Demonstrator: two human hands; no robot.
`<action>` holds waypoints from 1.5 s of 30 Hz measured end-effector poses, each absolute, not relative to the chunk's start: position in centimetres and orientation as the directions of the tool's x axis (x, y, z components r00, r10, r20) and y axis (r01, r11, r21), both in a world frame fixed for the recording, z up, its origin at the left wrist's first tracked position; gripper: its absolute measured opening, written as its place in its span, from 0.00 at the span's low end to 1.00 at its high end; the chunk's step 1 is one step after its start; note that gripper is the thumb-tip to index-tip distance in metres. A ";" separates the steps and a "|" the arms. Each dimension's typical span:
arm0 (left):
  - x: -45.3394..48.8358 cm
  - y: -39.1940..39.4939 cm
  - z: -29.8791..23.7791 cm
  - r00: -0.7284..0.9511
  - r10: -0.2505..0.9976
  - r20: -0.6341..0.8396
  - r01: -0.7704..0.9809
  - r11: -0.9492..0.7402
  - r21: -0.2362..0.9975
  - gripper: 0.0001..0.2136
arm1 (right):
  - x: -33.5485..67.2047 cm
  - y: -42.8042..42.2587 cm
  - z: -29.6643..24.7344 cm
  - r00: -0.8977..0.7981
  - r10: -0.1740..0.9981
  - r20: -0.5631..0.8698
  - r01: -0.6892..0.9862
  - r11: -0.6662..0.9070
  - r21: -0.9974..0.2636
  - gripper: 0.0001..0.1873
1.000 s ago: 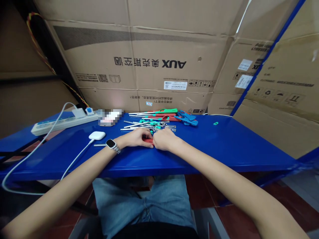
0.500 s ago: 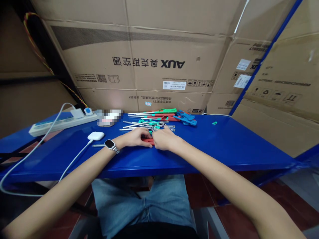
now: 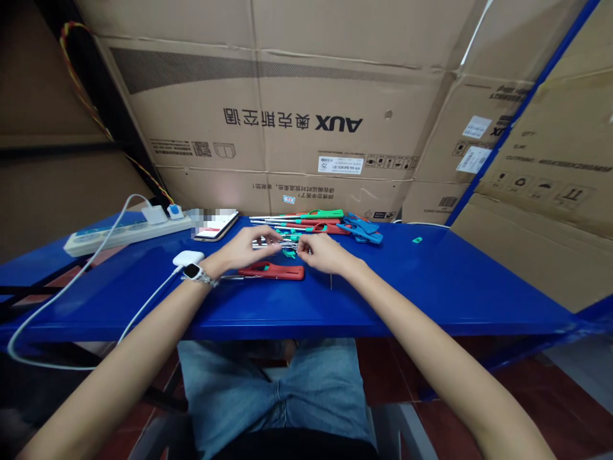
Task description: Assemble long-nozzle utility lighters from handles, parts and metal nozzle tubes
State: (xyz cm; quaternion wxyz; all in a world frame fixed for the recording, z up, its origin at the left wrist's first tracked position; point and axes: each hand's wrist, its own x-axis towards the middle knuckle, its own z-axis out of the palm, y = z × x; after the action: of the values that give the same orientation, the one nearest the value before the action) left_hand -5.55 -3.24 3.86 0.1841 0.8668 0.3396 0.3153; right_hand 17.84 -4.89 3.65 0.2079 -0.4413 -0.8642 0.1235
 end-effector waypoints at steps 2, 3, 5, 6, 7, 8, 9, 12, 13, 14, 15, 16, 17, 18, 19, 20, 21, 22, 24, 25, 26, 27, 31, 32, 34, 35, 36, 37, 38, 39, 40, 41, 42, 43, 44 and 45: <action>-6.9 -2.8 4.4 0.456 0.759 0.465 0.513 -0.651 0.560 0.21 | 16.9 -4.0 2.9 -0.517 0.807 0.286 0.694 0.591 -0.412 0.05; -7.5 -2.6 4.5 0.429 0.770 0.473 0.510 -0.638 0.577 0.22 | 16.2 -3.7 2.6 -0.519 0.803 0.294 0.691 0.596 -0.409 0.05; -8.5 -2.2 4.4 0.395 0.782 0.482 0.498 -0.623 0.603 0.24 | 14.8 -3.1 2.3 -0.511 0.808 0.292 0.709 0.589 -0.387 0.05; -8.8 -2.0 4.2 0.391 0.785 0.481 0.491 -0.620 0.612 0.25 | 14.1 -2.9 2.3 -0.507 0.813 0.285 0.725 0.582 -0.369 0.06; -9.0 -2.0 4.0 0.391 0.787 0.478 0.488 -0.617 0.617 0.25 | 13.5 -2.8 2.3 -0.499 0.819 0.283 0.743 0.572 -0.347 0.07; -9.2 -2.0 3.8 0.395 0.788 0.472 0.487 -0.616 0.619 0.25 | 13.1 -2.7 2.3 -0.489 0.825 0.283 0.762 0.562 -0.323 0.07; -9.3 -2.1 3.6 0.403 0.788 0.465 0.489 -0.615 0.619 0.25 | 12.7 -2.7 2.4 -0.477 0.831 0.286 0.780 0.550 -0.299 0.09; -9.6 -2.7 3.1 0.448 0.782 0.432 0.531 -0.622 0.575 0.23 | 12.5 -3.3 2.6 -0.443 0.841 0.311 0.810 0.524 -0.263 0.13; -9.8 -3.0 3.0 0.467 0.777 0.422 0.553 -0.629 0.547 0.22 | 12.5 -3.7 2.7 -0.444 0.838 0.318 0.808 0.528 -0.263 0.15; -10.0 -3.3 2.9 0.484 0.771 0.415 0.572 -0.637 0.516 0.20 | 12.6 -4.2 2.8 -0.456 0.829 0.323 0.798 0.542 -0.264 0.16; -10.1 -3.6 2.8 0.497 0.763 0.413 0.586 -0.646 0.489 0.19 | 12.6 -4.8 2.9 -0.483 0.813 0.326 0.780 0.568 -0.262 0.17; -10.2 -3.9 2.6 0.507 0.757 0.412 0.592 -0.654 0.471 0.19 | 12.5 -5.3 3.0 -0.520 0.791 0.321 0.759 0.601 -0.251 0.20; -10.3 -4.1 2.5 0.512 0.755 0.410 0.595 -0.656 0.464 0.19 | 12.2 -5.8 3.0 -0.564 0.767 0.305 0.736 0.635 -0.234 0.24; -10.3 -4.2 2.3 0.514 0.757 0.402 0.598 -0.653 0.465 0.20 | 11.9 -6.2 3.0 -0.601 0.746 0.287 0.720 0.661 -0.211 0.28; -10.3 -4.3 2.1 0.513 0.765 0.389 0.604 -0.644 0.469 0.20 | 11.5 -6.5 3.0 -0.632 0.728 0.267 0.708 0.682 -0.183 0.30; -10.2 -4.3 2.0 0.509 0.776 0.373 0.614 -0.631 0.474 0.21 | 11.1 -6.6 3.0 -0.655 0.714 0.246 0.700 0.696 -0.158 0.29; -10.1 -4.2 1.8 0.503 0.787 0.357 0.624 -0.617 0.480 0.21 | 10.7 -6.6 2.9 -0.670 0.706 0.228 0.694 0.705 -0.143 0.27; -10.0 -4.2 1.7 0.495 0.798 0.344 0.634 -0.603 0.485 0.21 | 10.3 -6.5 2.7 -0.680 0.701 0.212 0.689 0.711 -0.141 0.24; -10.1 -4.1 1.6 0.484 0.814 0.322 0.648 -0.581 0.494 0.22 | 10.1 -5.9 2.3 -0.685 0.701 0.198 0.677 0.713 -0.184 0.18; -10.2 -4.1 1.6 0.482 0.817 0.316 0.647 -0.575 0.501 0.22 | 10.3 -5.5 2.0 -0.681 0.703 0.204 0.667 0.711 -0.221 0.16; -10.3 -4.2 1.6 0.480 0.816 0.321 0.640 -0.576 0.508 0.21 | 10.6 -5.2 1.8 -0.671 0.708 0.220 0.657 0.706 -0.264 0.15; -10.4 -4.3 1.7 0.477 0.809 0.343 0.630 -0.587 0.509 0.20 | 11.0 -4.9 1.5 -0.662 0.709 0.244 0.641 0.704 -0.307 0.14; -10.3 -4.8 2.4 0.384 0.714 0.585 0.627 -0.667 0.403 0.19 | 13.1 -4.6 1.1 -0.565 0.745 0.354 0.606 0.666 -0.435 0.14; -10.2 -4.9 2.6 0.332 0.681 0.653 0.642 -0.670 0.373 0.17 | 13.5 -4.7 1.1 -0.526 0.764 0.375 0.602 0.645 -0.471 0.14; -9.8 -5.2 2.9 0.196 0.627 0.754 0.669 -0.648 0.365 0.12 | 14.0 -5.0 1.4 -0.425 0.813 0.398 0.585 0.582 -0.564 0.14; -9.6 -5.3 2.9 0.138 0.619 0.774 0.670 -0.633 0.387 0.11 | 14.2 -5.1 1.5 -0.369 0.842 0.394 0.570 0.540 -0.619 0.15; -9.4 -5.5 2.8 0.105 0.634 0.766 0.661 -0.620 0.423 0.13 | 14.3 -5.2 1.6 -0.314 0.869 0.382 0.547 0.495 -0.675 0.16; -9.2 -5.7 2.7 0.108 0.676 0.729 0.639 -0.609 0.470 0.16 | 14.4 -5.3 1.7 -0.261 0.893 0.366 0.517 0.450 -0.728 0.17; -8.9 -5.9 2.5 0.148 0.737 0.660 0.606 -0.595 0.528 0.19 | 14.4 -5.4 1.7 -0.211 0.913 0.350 0.478 0.408 -0.777 0.17; -8.5 -6.0 2.3 0.211 0.799 0.563 0.565 -0.570 0.596 0.21 | 14.4 -5.4 1.7 -0.167 0.928 0.332 0.435 0.372 -0.820 0.18; -8.1 -6.0 2.1 0.283 0.846 0.451 0.521 -0.531 0.669 0.22 | 14.4 -5.4 1.6 -0.134 0.939 0.317 0.391 0.344 -0.854 0.18; -7.5 -5.9 1.9 0.345 0.873 0.345 0.472 -0.479 0.740 0.22 | 14.4 -5.3 1.5 -0.109 0.946 0.305 0.350 0.324 -0.879 0.18; -6.9 -5.7 1.8 0.384 0.885 0.263 0.415 -0.420 0.807 0.22 | 14.4 -5.2 1.4 -0.089 0.950 0.300 0.316 0.312 -0.896 0.17; -6.1 -5.4 1.7 0.407 0.890 0.207 0.351 -0.362 0.864 0.22 | 14.4 -5.0 1.3 -0.075 0.951 0.299 0.289 0.307 -0.907 0.17; -5.3 -5.0 1.7 0.412 0.892 0.187 0.273 -0.317 0.909 0.23 | 14.3 -4.9 1.2 -0.065 0.952 0.300 0.266 0.306 -0.914 0.18; -4.5 -4.4 1.8 0.406 0.897 0.175 0.199 -0.274 0.941 0.24 | 14.3 -4.8 1.1 -0.057 0.952 0.300 0.245 0.305 -0.920 0.18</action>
State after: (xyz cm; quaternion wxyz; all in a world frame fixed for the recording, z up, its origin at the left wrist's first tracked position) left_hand -4.50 -4.44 1.76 0.4591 0.7017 0.3902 0.3802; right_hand 14.28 -4.75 1.10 0.4991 -0.4714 -0.6350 0.3542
